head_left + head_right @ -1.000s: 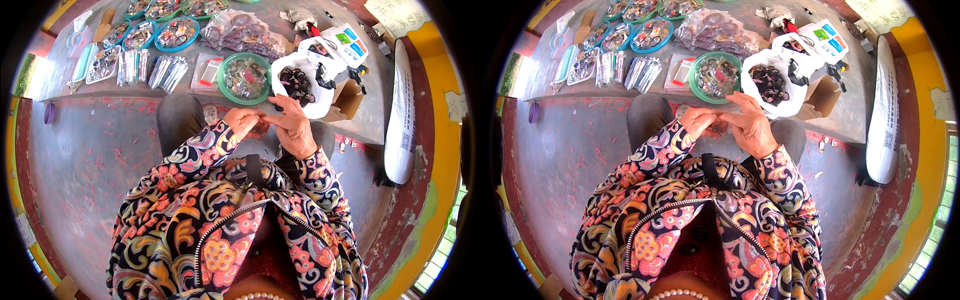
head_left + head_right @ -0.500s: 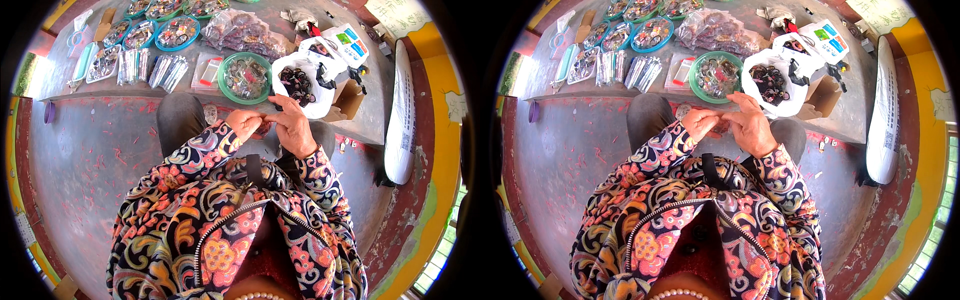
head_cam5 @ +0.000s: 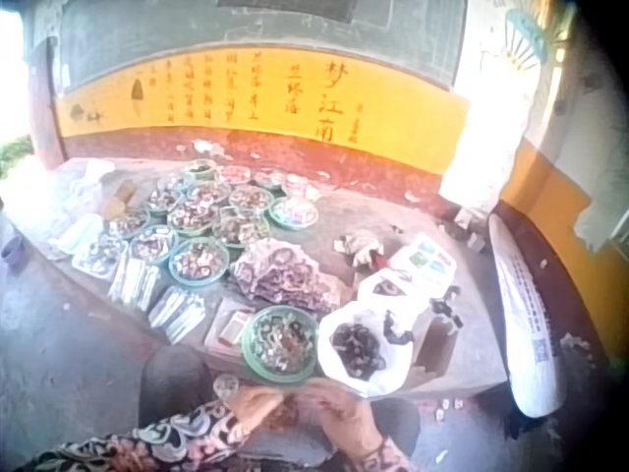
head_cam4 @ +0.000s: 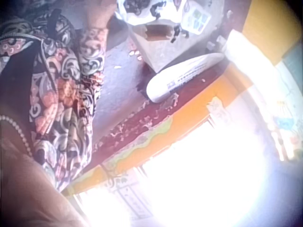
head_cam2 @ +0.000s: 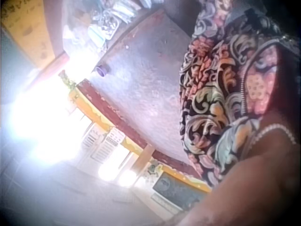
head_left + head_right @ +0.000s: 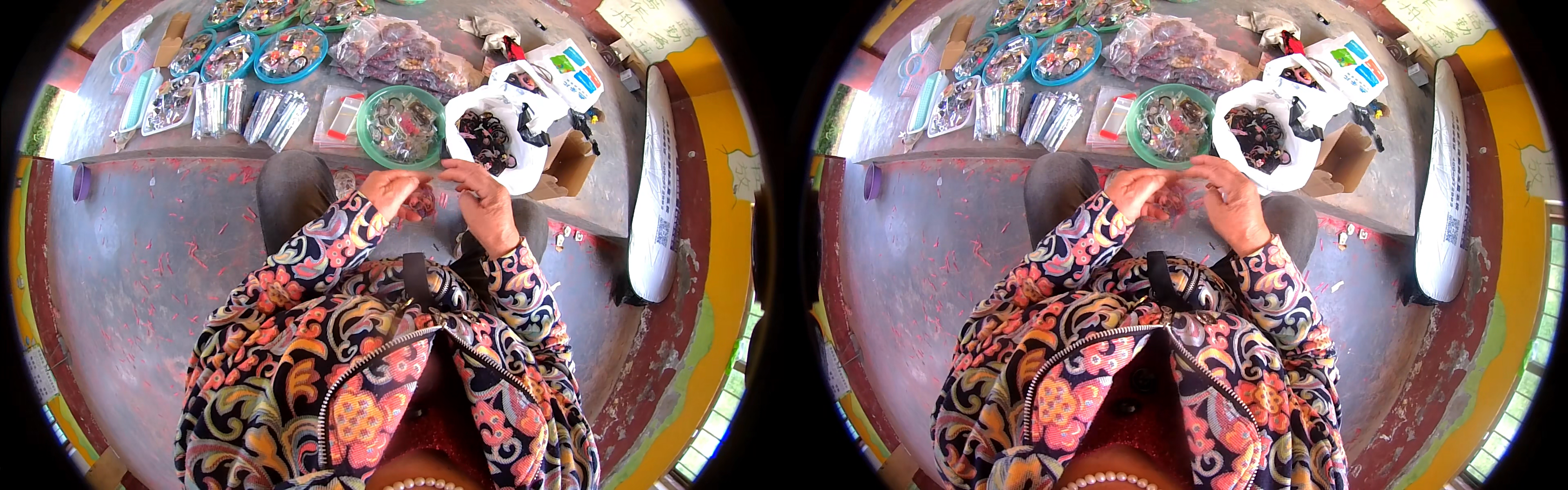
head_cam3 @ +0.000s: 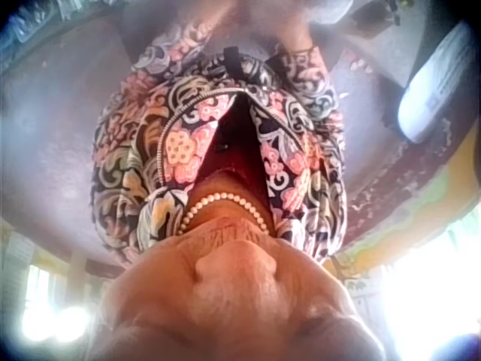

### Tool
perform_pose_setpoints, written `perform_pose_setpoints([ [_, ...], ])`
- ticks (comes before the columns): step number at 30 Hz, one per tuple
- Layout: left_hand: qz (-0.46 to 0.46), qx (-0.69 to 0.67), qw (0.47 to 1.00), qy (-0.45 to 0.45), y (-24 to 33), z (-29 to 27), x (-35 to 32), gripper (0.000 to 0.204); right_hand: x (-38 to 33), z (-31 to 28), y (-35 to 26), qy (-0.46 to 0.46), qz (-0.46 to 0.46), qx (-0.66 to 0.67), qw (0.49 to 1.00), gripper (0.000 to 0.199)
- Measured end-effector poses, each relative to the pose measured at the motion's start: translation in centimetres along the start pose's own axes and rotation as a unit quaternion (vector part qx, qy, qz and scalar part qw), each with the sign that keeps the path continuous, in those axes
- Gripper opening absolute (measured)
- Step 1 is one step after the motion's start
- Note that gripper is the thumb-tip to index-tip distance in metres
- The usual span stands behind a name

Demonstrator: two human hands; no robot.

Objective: The person sits on the floor and assembles small keychains by hand. They pick up small plastic charms and metal rings, attach the charms to the rings, and place the finished keychains into a green plastic bowl.

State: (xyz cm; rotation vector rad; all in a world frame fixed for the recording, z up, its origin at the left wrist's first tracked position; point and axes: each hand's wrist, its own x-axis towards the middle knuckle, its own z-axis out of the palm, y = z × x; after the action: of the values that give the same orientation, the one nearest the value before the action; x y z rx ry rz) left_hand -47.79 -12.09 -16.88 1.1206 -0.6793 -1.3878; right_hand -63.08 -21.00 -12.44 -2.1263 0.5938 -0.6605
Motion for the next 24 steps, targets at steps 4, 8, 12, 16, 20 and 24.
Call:
perform_pose_setpoints([
  [4,-0.029,-0.077,0.997,-0.004,0.3,-0.4,0.3,0.037,-0.4,-0.6,0.8,-0.026,0.155,0.098,0.983,0.018],
  [8,-0.025,-0.050,0.998,-0.021,1.2,0.3,0.0,0.038,-0.3,0.0,1.2,-0.080,0.175,0.140,0.971,0.026],
  [12,-0.066,-0.025,0.997,-0.005,1.5,1.4,0.3,0.038,-0.3,0.8,2.9,-0.047,0.161,0.179,0.969,0.026],
  [16,-0.068,-0.018,0.997,-0.009,0.8,1.4,0.9,0.040,-0.5,0.8,4.8,-0.016,0.229,0.281,0.932,0.025],
  [20,-0.108,0.043,0.993,-0.033,-2.3,0.1,3.0,0.035,-0.9,1.3,7.1,0.011,0.250,0.318,0.915,0.025],
  [24,-0.142,0.035,0.989,-0.021,-3.2,0.2,3.6,0.028,-0.6,1.9,6.4,0.034,0.266,0.292,0.918,0.020],
])
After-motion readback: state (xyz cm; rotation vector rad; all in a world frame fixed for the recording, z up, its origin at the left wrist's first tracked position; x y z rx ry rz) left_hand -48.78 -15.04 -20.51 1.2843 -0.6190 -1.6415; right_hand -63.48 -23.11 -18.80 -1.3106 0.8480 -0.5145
